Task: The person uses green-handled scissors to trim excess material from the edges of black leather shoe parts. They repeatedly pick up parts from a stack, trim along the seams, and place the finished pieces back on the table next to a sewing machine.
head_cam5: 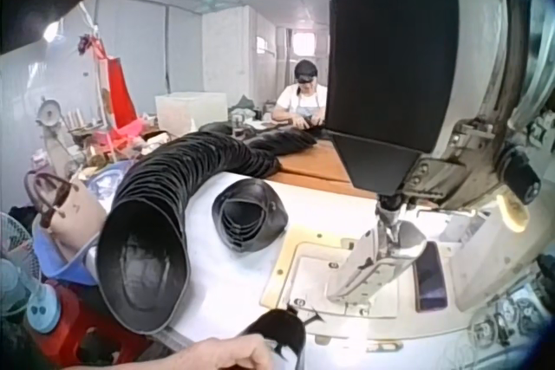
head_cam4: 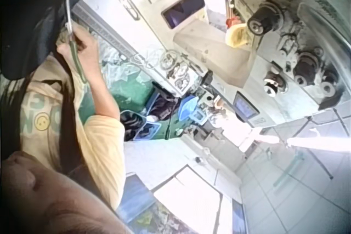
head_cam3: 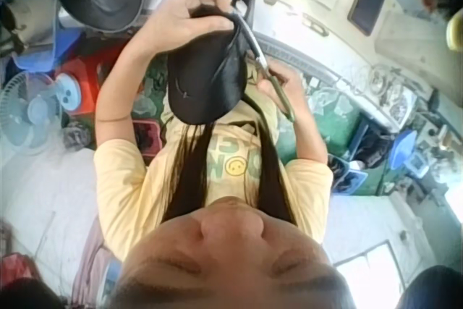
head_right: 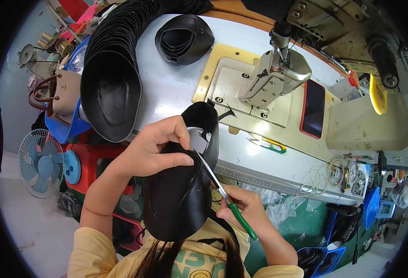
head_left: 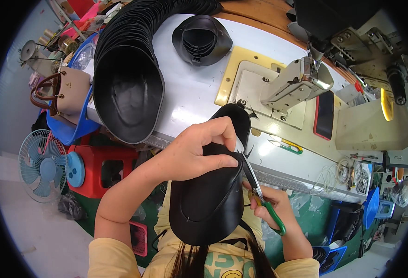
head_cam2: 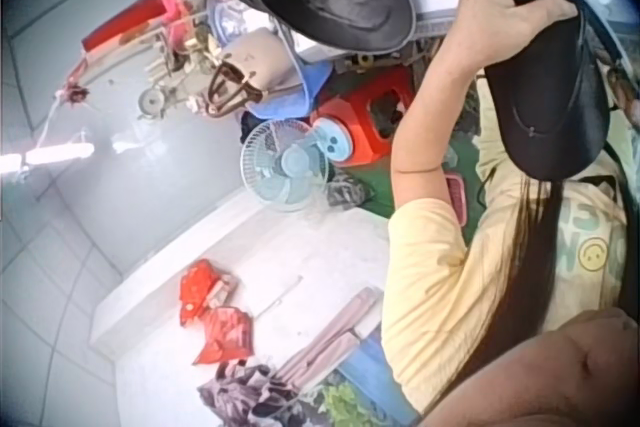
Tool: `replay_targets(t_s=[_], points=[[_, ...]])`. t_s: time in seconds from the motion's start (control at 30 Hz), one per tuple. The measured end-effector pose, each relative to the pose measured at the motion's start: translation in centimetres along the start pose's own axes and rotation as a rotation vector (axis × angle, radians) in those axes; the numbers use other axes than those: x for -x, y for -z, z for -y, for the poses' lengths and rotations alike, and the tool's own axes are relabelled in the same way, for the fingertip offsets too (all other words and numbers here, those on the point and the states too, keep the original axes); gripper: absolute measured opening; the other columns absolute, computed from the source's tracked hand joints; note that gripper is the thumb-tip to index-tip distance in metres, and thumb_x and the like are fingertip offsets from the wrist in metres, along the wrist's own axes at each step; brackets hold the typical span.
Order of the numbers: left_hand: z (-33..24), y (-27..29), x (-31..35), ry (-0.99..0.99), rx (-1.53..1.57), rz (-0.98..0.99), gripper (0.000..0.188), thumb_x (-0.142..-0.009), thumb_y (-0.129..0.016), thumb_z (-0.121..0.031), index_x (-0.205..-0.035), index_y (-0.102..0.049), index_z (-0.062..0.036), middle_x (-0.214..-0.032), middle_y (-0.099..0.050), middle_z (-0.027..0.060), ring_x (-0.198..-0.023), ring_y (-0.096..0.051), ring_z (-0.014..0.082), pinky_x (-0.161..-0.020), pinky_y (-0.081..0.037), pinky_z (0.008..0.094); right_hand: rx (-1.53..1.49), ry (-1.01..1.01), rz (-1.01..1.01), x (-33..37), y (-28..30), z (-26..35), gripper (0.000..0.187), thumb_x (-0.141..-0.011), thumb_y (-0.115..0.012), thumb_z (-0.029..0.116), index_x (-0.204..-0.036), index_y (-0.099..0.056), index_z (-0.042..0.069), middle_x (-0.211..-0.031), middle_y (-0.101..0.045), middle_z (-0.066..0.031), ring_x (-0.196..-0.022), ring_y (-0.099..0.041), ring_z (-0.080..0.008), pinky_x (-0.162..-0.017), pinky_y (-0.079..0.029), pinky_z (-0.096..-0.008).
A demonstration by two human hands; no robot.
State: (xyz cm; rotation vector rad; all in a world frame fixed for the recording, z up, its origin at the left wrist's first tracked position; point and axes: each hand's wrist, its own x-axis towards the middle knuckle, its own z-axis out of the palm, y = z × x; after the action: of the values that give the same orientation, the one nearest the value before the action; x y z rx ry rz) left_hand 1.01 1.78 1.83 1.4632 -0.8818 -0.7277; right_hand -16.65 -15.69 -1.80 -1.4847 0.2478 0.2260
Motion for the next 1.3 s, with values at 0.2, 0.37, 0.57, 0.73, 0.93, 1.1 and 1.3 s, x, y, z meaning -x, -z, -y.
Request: replay_targets(t_s=[0.2,0.37,0.57,0.73,0.93,1.1,1.3], points=[[0.1,0.0,0.0,0.021,-0.011,-0.004,0.022,-0.073,-0.065,-0.002,-0.083,-0.046,-0.0023,-0.081,-0.049,0.0034,-0.08,-0.053,0.0133,-0.081,-0.043,0.0269,0.066,0.036,0.004,0.0,0.3,-0.5,0.073,-0.068,-0.072,0.051,-0.117,-0.055,0.0,-0.067,-0.049,0.002,-0.063,-0.045,-0.0061,-0.058,-0.035,-0.02],[0.3,0.0,-0.1,-0.002,-0.012,-0.007,0.021,-0.074,-0.065,-0.002,-0.083,-0.046,-0.0023,-0.081,-0.049,0.0031,-0.081,-0.053,0.0129,-0.081,-0.043,0.0267,0.079,0.037,-0.002,0.0,0.2,-0.3,0.072,-0.069,-0.071,0.05,-0.116,-0.055,-0.002,-0.067,-0.049,0.0024,-0.062,-0.044,-0.0059,-0.057,-0.035,-0.0199],[0.4,0.0,0.0,0.004,0.024,0.013,0.021,-0.074,-0.065,-0.001,-0.083,-0.046,-0.0023,-0.081,-0.049,0.0029,-0.081,-0.053,0.0123,-0.081,-0.043,0.0264,0.027,0.02,0.001,0.2,0.0,-0.7,0.073,-0.069,-0.071,0.051,-0.115,-0.055,-0.003,-0.066,-0.049,0.0021,-0.06,-0.044,-0.0052,-0.053,-0.033,-0.0188],[0.1,0.2,0.0,-0.033,-0.037,0.053,0.021,-0.073,-0.065,-0.002,-0.083,-0.046,-0.0026,-0.081,-0.048,0.0027,-0.082,-0.052,0.012,-0.081,-0.042,0.0259,-0.139,-0.098,0.14,0.5,0.8,0.0,0.062,-0.071,-0.073,0.039,-0.117,-0.055,0.002,-0.07,-0.048,0.0038,-0.063,-0.041,-0.0043,-0.056,-0.033,-0.0195],[0.2,0.3,0.0,-0.016,0.003,0.071,0.021,-0.073,-0.065,-0.003,-0.083,-0.047,-0.0024,-0.082,-0.049,0.0029,-0.082,-0.053,0.0125,-0.082,-0.042,0.0266,-0.133,-0.138,0.146,0.6,0.9,0.3,0.06,-0.071,-0.074,0.038,-0.117,-0.056,0.003,-0.07,-0.049,0.0029,-0.064,-0.042,-0.0042,-0.057,-0.034,-0.0192],[-0.7,0.5,-0.2,0.008,-0.143,0.11,0.022,-0.073,-0.065,-0.002,-0.085,-0.046,-0.0021,-0.083,-0.052,0.0054,-0.083,-0.055,0.016,-0.08,-0.042,0.0281,0.223,0.038,0.032,0.4,1.3,-0.2,0.054,-0.068,-0.076,0.029,-0.111,-0.058,0.002,-0.068,-0.05,-0.003,-0.062,-0.044,-0.0091,-0.057,-0.037,-0.0219],[-0.5,0.4,-0.7,-0.02,-0.217,0.215,0.029,-0.071,-0.066,-0.004,-0.092,-0.046,-0.0035,-0.084,-0.055,0.0081,-0.084,-0.057,0.0243,-0.076,-0.043,0.0328,0.338,0.076,-0.005,0.3,1.1,0.1,0.043,-0.068,-0.076,0.024,-0.1,-0.06,0.0,-0.067,-0.05,-0.0065,-0.06,-0.042,-0.0136,-0.057,-0.038,-0.0244]])
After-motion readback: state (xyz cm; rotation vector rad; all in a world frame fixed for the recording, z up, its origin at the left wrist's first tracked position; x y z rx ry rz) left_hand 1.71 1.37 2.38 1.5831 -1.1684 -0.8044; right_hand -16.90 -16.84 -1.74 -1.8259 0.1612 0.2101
